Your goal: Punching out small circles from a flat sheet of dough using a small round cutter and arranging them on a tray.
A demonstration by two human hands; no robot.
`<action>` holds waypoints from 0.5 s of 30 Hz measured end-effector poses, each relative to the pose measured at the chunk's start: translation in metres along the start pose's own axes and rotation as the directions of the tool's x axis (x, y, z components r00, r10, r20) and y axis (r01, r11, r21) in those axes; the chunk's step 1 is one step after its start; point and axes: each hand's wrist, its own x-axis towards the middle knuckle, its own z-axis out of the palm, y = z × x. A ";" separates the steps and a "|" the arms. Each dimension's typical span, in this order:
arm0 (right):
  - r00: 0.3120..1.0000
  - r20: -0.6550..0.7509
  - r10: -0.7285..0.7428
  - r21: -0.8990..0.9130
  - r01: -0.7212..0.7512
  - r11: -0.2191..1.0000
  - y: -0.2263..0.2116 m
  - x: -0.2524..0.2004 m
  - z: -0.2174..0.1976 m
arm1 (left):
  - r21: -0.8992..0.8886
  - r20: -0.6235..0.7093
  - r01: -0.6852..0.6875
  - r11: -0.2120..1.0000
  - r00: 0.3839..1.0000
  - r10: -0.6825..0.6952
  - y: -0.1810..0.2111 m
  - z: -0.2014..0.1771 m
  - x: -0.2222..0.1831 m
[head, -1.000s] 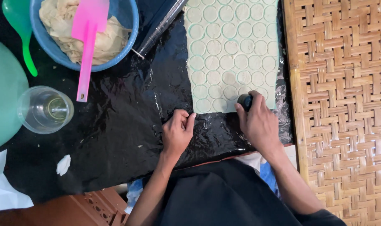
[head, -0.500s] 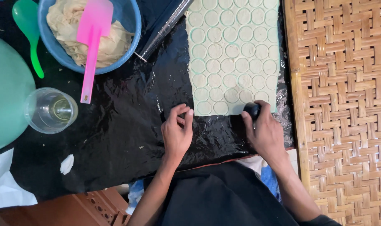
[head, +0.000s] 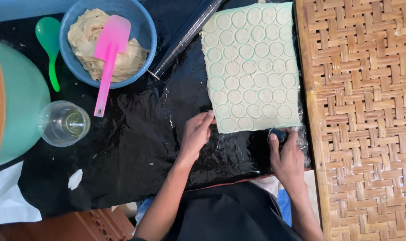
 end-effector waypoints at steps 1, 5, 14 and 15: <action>1.000 -0.001 -0.004 -0.001 0.004 1.000 -0.001 0.000 -0.001 | -0.003 -0.001 -0.003 1.000 1.000 0.003 -0.007 -0.001 0.004; 0.999 0.034 0.032 -0.036 -0.031 0.999 -0.001 0.003 -0.006 | 0.389 0.053 -0.256 0.885 0.965 0.256 -0.001 -0.007 0.011; 0.931 -0.274 -0.240 -0.122 0.214 0.969 0.022 0.079 -0.042 | 0.611 -0.234 -0.327 0.721 0.795 0.560 0.051 -0.042 -0.011; 0.916 -0.322 -0.239 -0.154 0.199 0.968 0.026 0.094 -0.044 | 0.621 -0.306 -0.317 0.717 0.743 0.595 0.054 -0.048 -0.016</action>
